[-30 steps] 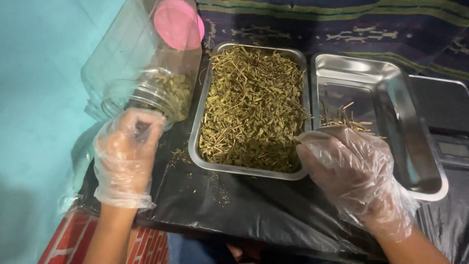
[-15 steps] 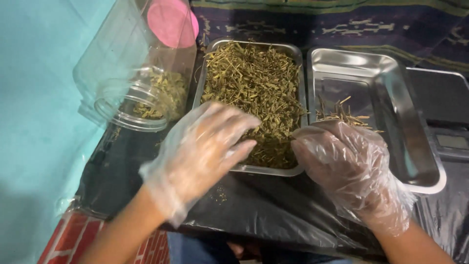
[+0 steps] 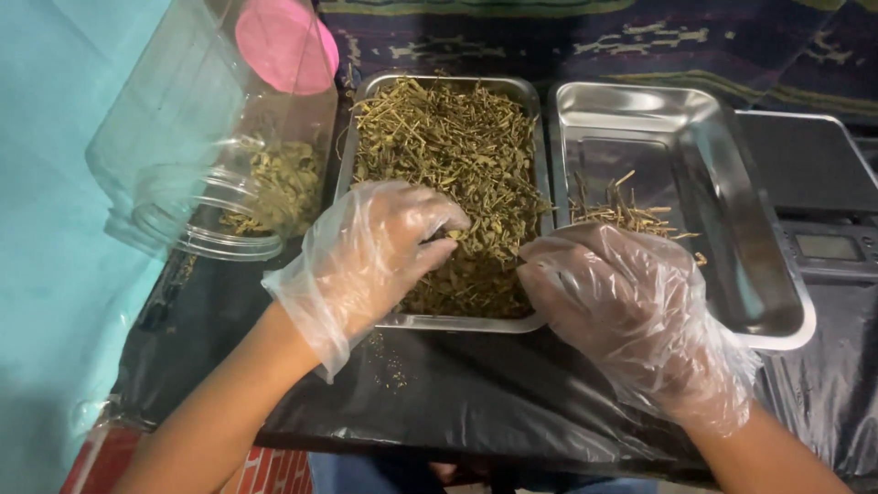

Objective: Sorting dried tea leaves by manually removing stems and debris and placing them in a separate tray.

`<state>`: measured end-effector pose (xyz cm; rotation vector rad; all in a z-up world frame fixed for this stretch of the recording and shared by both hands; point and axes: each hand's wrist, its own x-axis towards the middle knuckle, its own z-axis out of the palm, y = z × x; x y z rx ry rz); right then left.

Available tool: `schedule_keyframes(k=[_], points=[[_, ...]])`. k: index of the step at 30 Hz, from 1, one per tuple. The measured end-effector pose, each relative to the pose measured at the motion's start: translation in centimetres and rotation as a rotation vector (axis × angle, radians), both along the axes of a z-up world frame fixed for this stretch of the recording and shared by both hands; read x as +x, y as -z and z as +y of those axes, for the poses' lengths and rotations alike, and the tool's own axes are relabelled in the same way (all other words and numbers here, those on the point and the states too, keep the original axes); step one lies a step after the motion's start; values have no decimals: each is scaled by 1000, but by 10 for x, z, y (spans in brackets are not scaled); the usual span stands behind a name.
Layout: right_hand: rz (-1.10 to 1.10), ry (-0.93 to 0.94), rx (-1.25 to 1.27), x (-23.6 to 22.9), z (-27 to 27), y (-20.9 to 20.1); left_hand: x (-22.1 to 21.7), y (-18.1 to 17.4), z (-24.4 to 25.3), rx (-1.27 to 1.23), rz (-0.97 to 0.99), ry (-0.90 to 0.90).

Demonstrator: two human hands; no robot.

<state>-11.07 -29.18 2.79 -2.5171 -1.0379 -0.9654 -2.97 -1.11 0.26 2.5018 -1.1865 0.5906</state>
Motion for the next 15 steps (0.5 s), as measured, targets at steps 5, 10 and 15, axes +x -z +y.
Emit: schedule_keyframes(k=[5,10,15], points=[[33,40,55,0,4,0,-6,-10,0,-244,138,146],[37,59,29,0,6,-2,-1,-1,-1,-233,109,151],[29,41,35,2,6,1,1,2,6,-199,137,142]])
